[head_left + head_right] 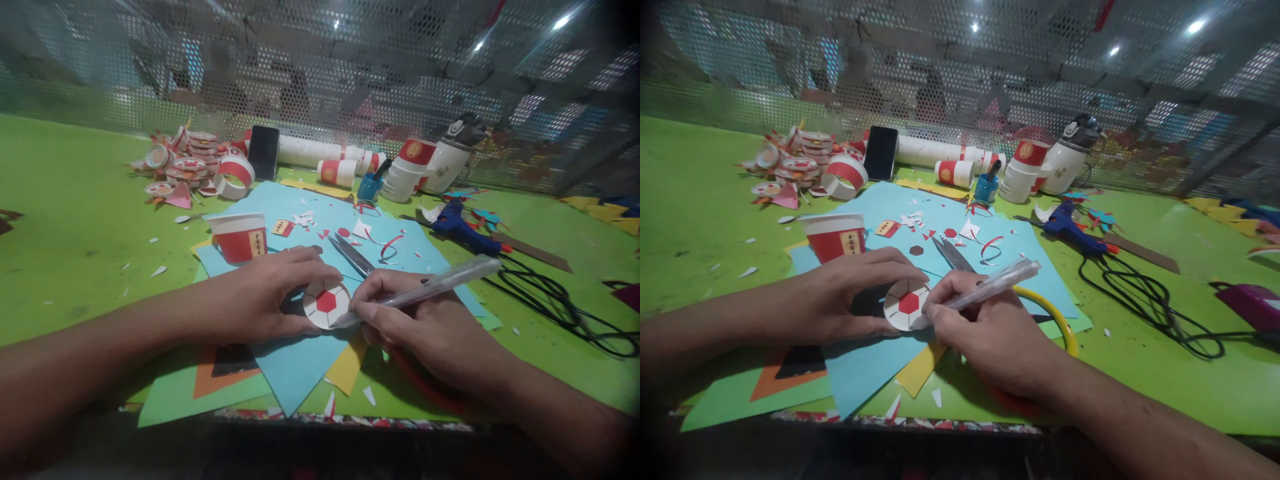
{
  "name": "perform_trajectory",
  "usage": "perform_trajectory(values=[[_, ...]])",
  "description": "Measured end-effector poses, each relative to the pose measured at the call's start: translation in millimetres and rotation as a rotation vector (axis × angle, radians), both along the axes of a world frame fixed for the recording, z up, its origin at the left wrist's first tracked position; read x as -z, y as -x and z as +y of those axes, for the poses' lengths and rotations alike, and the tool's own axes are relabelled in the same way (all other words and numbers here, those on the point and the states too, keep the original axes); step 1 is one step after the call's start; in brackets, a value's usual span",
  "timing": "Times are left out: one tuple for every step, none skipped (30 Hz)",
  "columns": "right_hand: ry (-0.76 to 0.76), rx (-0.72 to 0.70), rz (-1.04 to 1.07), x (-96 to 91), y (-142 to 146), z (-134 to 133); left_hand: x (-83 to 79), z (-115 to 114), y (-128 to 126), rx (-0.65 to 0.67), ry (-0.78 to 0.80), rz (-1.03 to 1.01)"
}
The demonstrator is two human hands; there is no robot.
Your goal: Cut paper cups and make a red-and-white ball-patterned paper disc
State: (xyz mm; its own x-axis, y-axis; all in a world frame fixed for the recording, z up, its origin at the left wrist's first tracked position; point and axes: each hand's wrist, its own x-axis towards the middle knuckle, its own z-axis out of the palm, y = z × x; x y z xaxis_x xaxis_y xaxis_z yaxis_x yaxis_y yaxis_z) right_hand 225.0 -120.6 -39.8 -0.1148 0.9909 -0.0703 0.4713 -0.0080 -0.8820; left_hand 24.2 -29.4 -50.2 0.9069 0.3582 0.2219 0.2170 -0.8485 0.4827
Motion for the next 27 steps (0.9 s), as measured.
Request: perform_trajectory(values=[[-0.002, -0.001, 0.033, 0.6, -1, 0, 0.2, 0, 0, -0.008, -0.001, -0.004], [-0.016, 0.002, 0.081, 1.3, -2, 0, 0.2, 0, 0, -0.013, -0.002, -0.009], [-0.045, 0.013, 0.137, 1.8, -3, 0, 0.1, -1, 0, -0.016, -0.002, -0.012], [-0.089, 0.033, 0.192, 2.3, -4, 0, -0.1, -1, 0, -0.018, -0.005, -0.012], [-0.143, 0.063, 0.233, 2.5, -5, 1, -0.4, -1, 0, -0.021, -0.008, -0.009], [-0.207, 0.103, 0.247, 2.4, -6, 1, -0.9, -1, 0, -0.022, -0.012, -0.004], [-0.266, 0.142, 0.227, 2.2, -7, 2, -1.4, -2, 0, -0.022, -0.014, 0.006], [-0.318, 0.174, 0.173, 1.8, -7, 2, -1.9, -2, 0, -0.023, -0.015, 0.016], [-0.357, 0.191, 0.097, 1.3, -7, 3, -2.3, -3, 0, -0.022, -0.014, 0.024], [-0.379, 0.187, 0.014, 0.9, -7, 4, -2.7, -4, 0, -0.018, -0.012, 0.025], [-0.391, 0.168, -0.06, 0.7, -7, 4, -3.0, -5, 0, -0.011, -0.006, 0.023], [-0.39, 0.135, -0.117, 0.6, -6, 4, -3.3, -6, 0, -0.002, 0.002, 0.014], [-0.381, 0.097, -0.151, 0.8, -6, 5, -3.8, -7, 0, 0.01, 0.011, 0.0], [-0.367, 0.061, -0.167, 1.3, -6, 5, -4.3, -8, 0, 0.024, 0.02, -0.014], [-0.351, 0.033, -0.165, 1.9, -6, 5, -5.1, -9, 0, 0.038, 0.031, -0.022], [-0.335, 0.013, -0.15, 2.5, -6, 5, -6.1, -10, 0, 0.046, 0.041, -0.029], [-0.315, 0.0, -0.128, 3.1, -7, 4, -7.1, -11, 0, 0.053, 0.049, -0.031], [-0.294, -0.008, -0.1, 3.4, -8, 4, -8.3, -11, 0, 0.058, 0.057, -0.033], [-0.275, -0.011, -0.068, 3.3, -9, 4, -9.3, -12, 0, 0.063, 0.064, -0.034], [-0.255, -0.012, -0.035, 3.0, -9, 4, -10.2, -12, 0, 0.068, 0.069, -0.038], [-0.235, -0.014, 0.0, 2.4, -9, 4, -10.8, -12, 0, 0.072, 0.07, -0.047], [-0.206, -0.021, 0.037, 1.7, -10, 4, -11.0, -12, 0, 0.077, 0.07, -0.057], [-0.174, -0.031, 0.086, 1.1, -10, 4, -10.9, -12, 0, 0.082, 0.07, -0.065], [-0.132, -0.043, 0.145, 0.8, -9, 4, -10.6, -12, 0, 0.085, 0.066, -0.074], [-0.087, -0.051, 0.213, 1.0, -9, 4, -9.9, -12, 0, 0.087, 0.061, -0.082], [-0.044, -0.053, 0.282, 1.8, -9, 4, -9.1, -12, 0, 0.083, 0.054, -0.088], [-0.008, -0.052, 0.347, 3.1, -8, 4, -8.1, -13, 1, 0.076, 0.046, -0.095]])
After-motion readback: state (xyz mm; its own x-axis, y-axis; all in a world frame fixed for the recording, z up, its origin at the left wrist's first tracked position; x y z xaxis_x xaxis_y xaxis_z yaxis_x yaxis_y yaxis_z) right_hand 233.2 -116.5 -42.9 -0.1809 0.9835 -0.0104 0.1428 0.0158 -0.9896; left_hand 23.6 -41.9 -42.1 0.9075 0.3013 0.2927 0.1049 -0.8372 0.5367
